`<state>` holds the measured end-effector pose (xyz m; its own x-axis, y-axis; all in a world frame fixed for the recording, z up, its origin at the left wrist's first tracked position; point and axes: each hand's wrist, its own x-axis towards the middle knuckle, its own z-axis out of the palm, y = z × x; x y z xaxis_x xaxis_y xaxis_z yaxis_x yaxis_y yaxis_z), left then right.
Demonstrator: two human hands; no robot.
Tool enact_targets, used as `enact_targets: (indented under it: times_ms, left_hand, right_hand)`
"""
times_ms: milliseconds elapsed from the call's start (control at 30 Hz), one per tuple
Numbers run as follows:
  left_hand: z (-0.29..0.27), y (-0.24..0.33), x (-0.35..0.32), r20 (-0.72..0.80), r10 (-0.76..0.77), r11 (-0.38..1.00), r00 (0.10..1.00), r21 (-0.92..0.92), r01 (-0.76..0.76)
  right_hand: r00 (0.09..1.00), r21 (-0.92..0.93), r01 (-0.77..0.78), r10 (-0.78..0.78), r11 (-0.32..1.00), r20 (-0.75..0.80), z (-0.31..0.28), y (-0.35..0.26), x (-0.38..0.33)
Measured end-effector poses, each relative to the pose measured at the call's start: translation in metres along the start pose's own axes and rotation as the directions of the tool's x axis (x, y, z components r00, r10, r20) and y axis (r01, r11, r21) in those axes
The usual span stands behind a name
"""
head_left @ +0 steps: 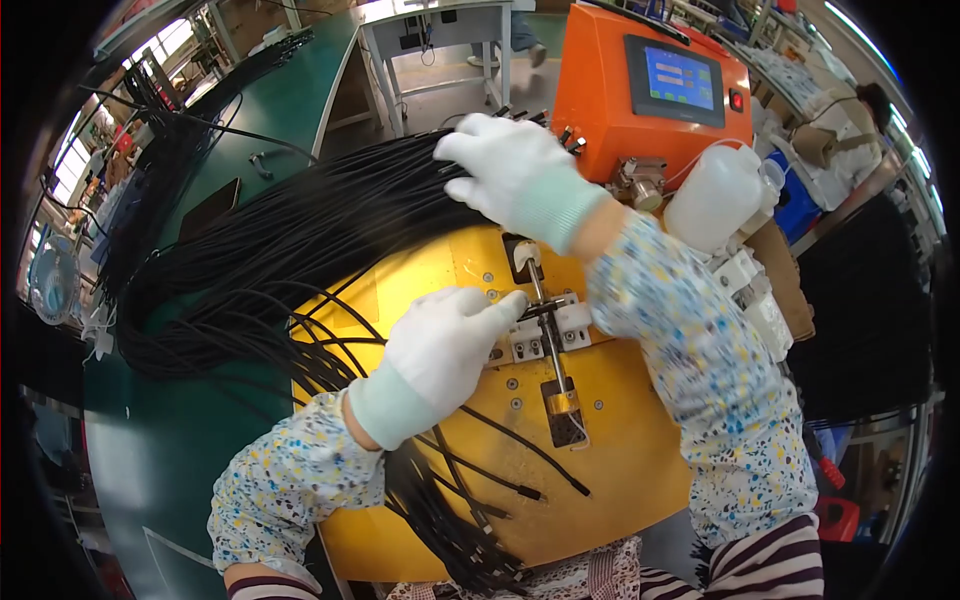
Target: Processing the ends of individual black wires using a machine jig on a factory assembly line.
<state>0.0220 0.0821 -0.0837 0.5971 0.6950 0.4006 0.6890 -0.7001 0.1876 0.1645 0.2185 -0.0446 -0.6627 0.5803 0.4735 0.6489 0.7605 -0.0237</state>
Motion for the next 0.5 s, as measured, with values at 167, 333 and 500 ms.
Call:
enact_targets:
  times_ms: [167,333,500]
  left_hand:
    - [-0.027,-0.005,0.006,0.226,-0.302,0.653,0.926,-0.659,0.374]
    - [-0.043,-0.007,0.013,0.586,-0.224,0.207,0.778,-0.752,0.626]
    - [-0.036,-0.009,0.011,0.692,-0.102,0.086,0.715,-0.710,0.699]
  right_hand:
    - [0.991,0.630,-0.064,0.124,0.774,-0.052,-0.056,-0.010,-0.075]
    - [0.998,0.561,0.050,-0.027,0.826,-0.049,-0.065,-0.013,-0.121]
    - [1.000,0.454,-0.014,0.022,0.891,-0.012,-0.062,-0.028,-0.134]
